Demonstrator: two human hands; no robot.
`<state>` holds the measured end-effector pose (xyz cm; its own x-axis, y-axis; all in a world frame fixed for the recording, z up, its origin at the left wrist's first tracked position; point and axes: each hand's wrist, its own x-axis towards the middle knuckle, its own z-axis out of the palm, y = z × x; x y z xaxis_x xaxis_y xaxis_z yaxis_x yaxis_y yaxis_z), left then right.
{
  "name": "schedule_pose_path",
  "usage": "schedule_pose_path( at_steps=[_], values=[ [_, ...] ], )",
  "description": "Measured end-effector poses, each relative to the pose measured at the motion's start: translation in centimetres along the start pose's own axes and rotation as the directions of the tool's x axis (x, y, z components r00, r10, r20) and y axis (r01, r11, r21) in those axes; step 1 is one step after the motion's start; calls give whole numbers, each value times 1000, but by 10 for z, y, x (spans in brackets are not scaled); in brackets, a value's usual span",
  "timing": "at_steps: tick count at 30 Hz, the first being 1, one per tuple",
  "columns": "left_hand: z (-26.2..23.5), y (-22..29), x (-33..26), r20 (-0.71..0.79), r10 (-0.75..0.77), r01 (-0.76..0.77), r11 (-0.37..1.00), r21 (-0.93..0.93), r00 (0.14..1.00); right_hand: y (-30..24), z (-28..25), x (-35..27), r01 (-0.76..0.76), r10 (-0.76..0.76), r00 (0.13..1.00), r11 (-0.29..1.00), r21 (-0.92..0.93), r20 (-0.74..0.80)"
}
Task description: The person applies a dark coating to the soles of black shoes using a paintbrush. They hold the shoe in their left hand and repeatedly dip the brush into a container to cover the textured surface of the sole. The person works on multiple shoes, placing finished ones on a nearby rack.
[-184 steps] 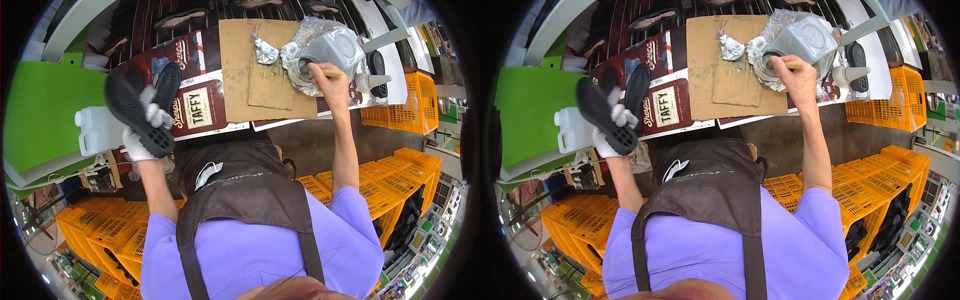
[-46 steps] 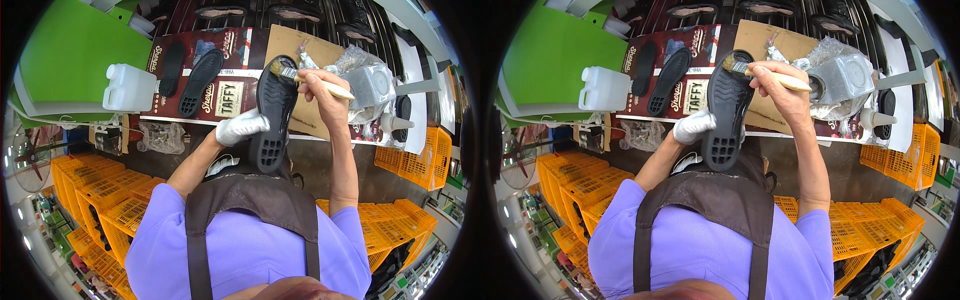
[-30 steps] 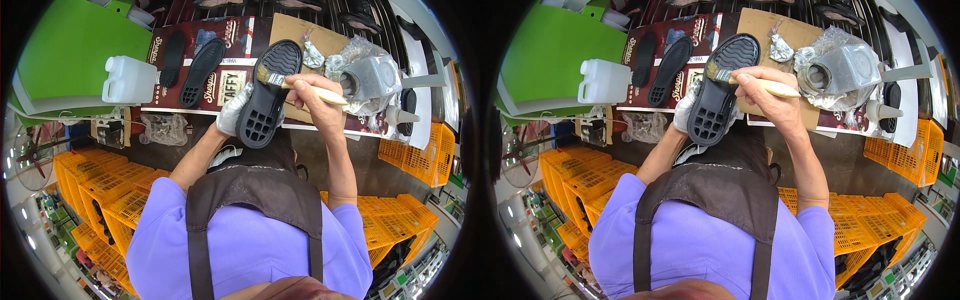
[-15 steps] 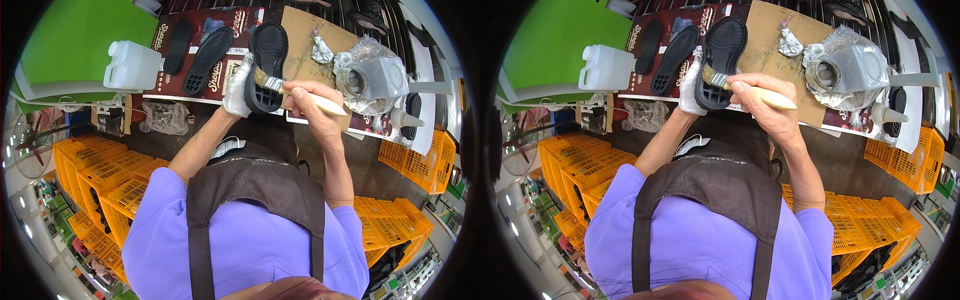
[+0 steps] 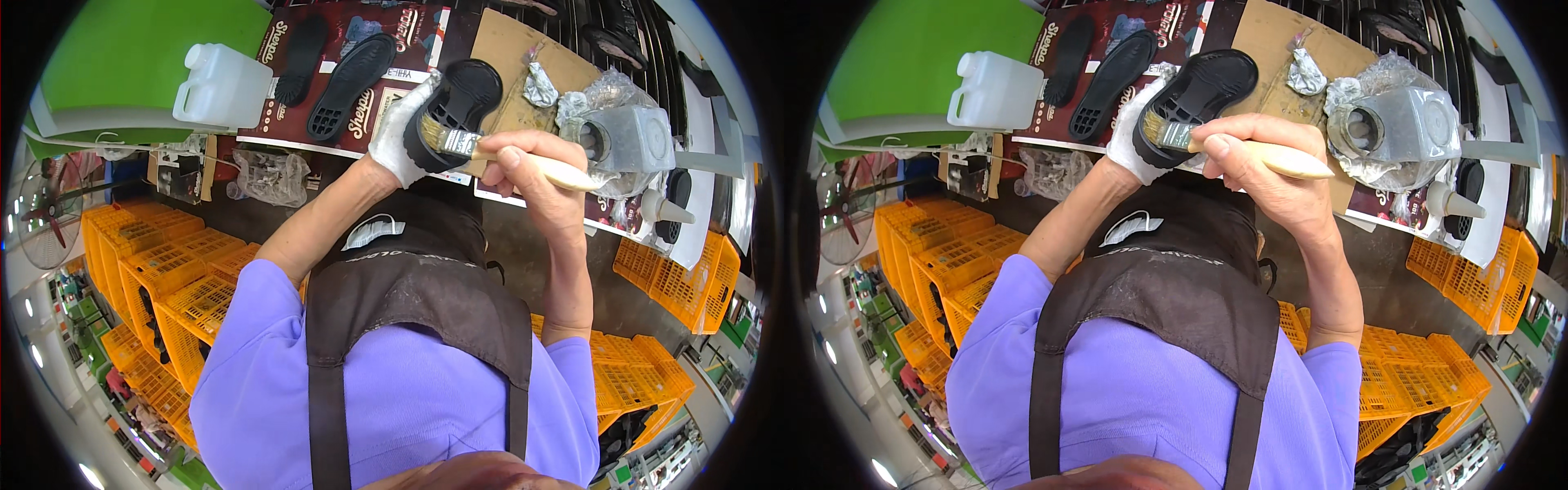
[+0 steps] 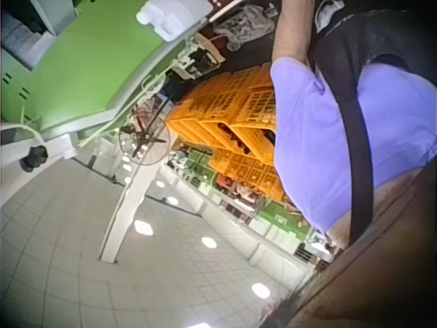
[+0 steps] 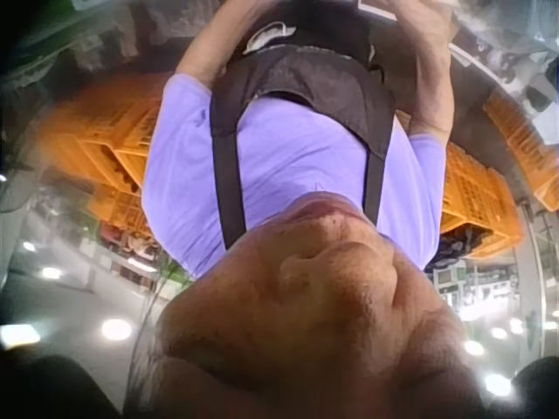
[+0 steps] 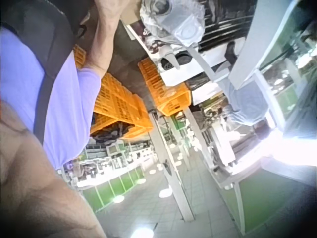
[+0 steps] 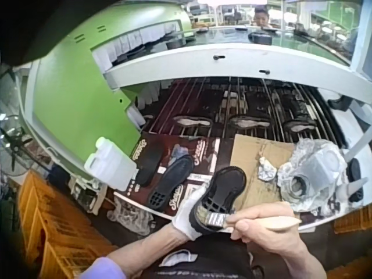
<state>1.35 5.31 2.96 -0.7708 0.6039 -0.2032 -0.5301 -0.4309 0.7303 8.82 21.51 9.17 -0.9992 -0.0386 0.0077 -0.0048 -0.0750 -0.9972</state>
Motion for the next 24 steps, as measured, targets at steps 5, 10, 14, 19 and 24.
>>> schedule_pose_path(
  at_steps=[5, 10, 14, 19, 24],
  values=[
    [-3, 5, -4, 96, -45, 24, 977, 214, 994, -3, -5, 3, 1, -1, 998, 1000, -7, 68],
    [-14, 2, 2, 327, -300, 396, 873, -284, 896, -3, -12, 5, 12, -5, 988, 999, -46, 156],
    [-5, 7, -3, 148, -336, 329, 942, 69, 930, -1, -20, 11, 12, 3, 964, 999, -51, 266],
    [-9, 11, 1, 240, -565, 603, 786, -132, 789, -1, -31, 24, 87, -87, 881, 996, 22, 464],
    [-8, 15, -4, 183, -552, 539, 834, 117, 814, -3, -41, 39, 82, -63, 766, 997, -1, 640]
  ],
)
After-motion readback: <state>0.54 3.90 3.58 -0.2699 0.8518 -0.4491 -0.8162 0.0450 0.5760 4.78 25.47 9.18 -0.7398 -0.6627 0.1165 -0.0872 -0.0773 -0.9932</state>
